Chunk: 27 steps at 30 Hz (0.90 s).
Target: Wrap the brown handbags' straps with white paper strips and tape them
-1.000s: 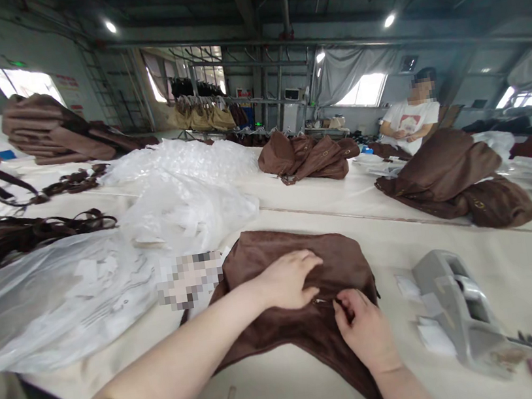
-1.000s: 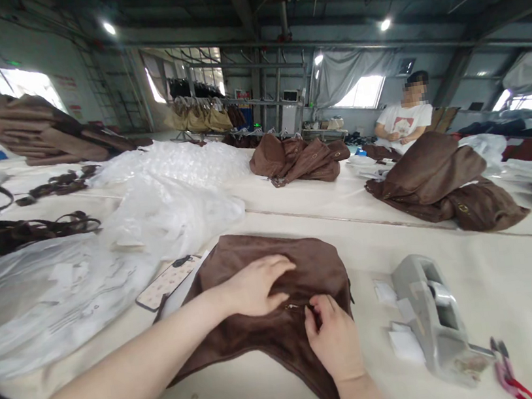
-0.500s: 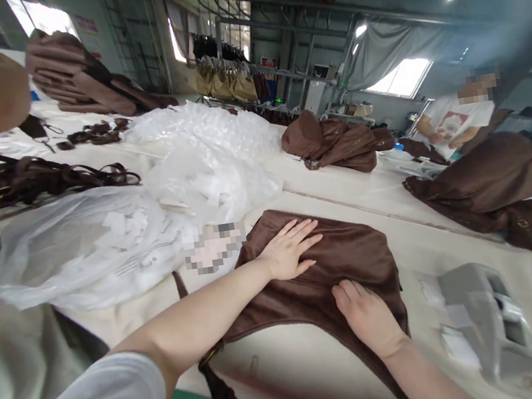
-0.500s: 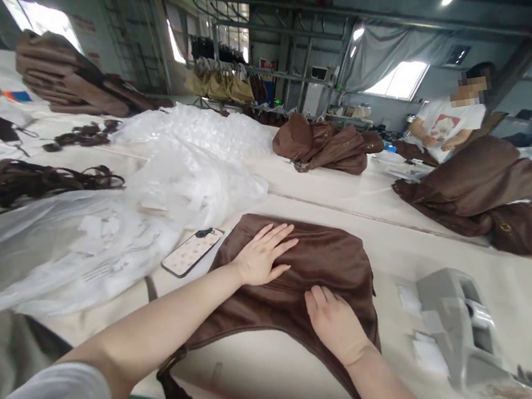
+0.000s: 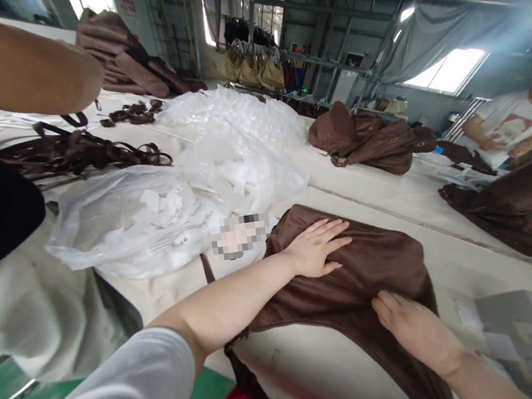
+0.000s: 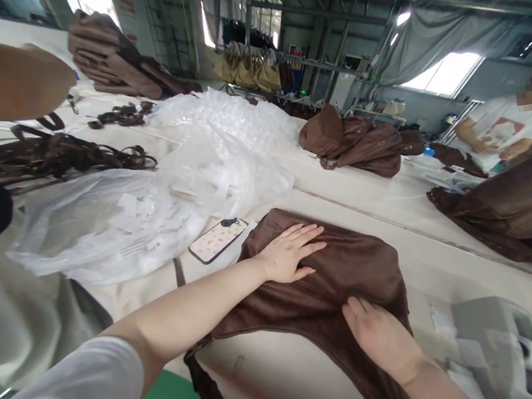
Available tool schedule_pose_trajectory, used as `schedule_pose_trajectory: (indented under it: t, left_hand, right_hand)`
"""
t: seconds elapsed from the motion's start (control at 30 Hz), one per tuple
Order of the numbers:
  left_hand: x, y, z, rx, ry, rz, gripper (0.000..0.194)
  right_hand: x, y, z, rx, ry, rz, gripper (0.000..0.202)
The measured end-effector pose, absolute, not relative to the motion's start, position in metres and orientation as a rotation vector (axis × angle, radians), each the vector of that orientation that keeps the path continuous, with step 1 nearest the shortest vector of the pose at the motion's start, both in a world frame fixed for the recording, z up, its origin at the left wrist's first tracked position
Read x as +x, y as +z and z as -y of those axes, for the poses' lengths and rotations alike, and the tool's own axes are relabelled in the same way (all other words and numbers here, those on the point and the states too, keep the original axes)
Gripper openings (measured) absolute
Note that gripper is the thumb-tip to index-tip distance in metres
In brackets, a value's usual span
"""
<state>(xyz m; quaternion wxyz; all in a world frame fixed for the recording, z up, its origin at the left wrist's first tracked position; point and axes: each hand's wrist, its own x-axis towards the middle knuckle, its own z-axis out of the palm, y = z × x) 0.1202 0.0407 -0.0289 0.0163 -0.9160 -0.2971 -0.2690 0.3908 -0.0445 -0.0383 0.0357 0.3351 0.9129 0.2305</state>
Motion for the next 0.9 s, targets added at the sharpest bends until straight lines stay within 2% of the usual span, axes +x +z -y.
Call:
schedule_pose_trajectory:
  t: [0.13,0.17,0.27,0.37,0.53,0.63,0.77,0.9]
  left_hand:
    - [0.105,-0.019,-0.04,-3.005,-0.945,0.949,0.062]
    - [0.099,-0.015,-0.039,-3.068,-0.977,0.969,0.058]
    - [0.079,0.003,-0.033,-3.307,-1.073,1.053,0.041]
    - [0.056,0.029,-0.025,-3.571,-1.319,1.078,0.039]
    - [0.021,0.061,-0.012,-3.71,-2.046,1.009,0.041]
    - [0.008,0.065,-0.009,-3.619,-2.306,0.97,0.039]
    - [0.009,0.058,-0.015,-3.694,-2.196,0.969,0.037]
    - [0.029,0.039,-0.029,-3.671,-1.827,1.412,0.035]
  right_hand:
    - [0.375,-0.024,0.058,1.259,0.549,-2.889,0.017]
    - [0.364,-0.018,0.066,1.336,0.504,-2.912,0.021]
    - [0.322,-0.01,0.094,1.355,0.32,-2.979,0.056]
    - [0.288,-0.02,0.104,1.188,0.207,-3.03,0.066]
    - [0.293,-0.052,0.065,1.227,0.427,-2.996,0.06]
    - [0.318,-0.061,0.03,1.264,0.548,-2.932,0.056]
    - [0.362,-0.062,-0.004,1.483,0.622,-2.775,0.054]
    - [0.396,-0.071,-0.02,1.691,0.61,-2.644,0.056]
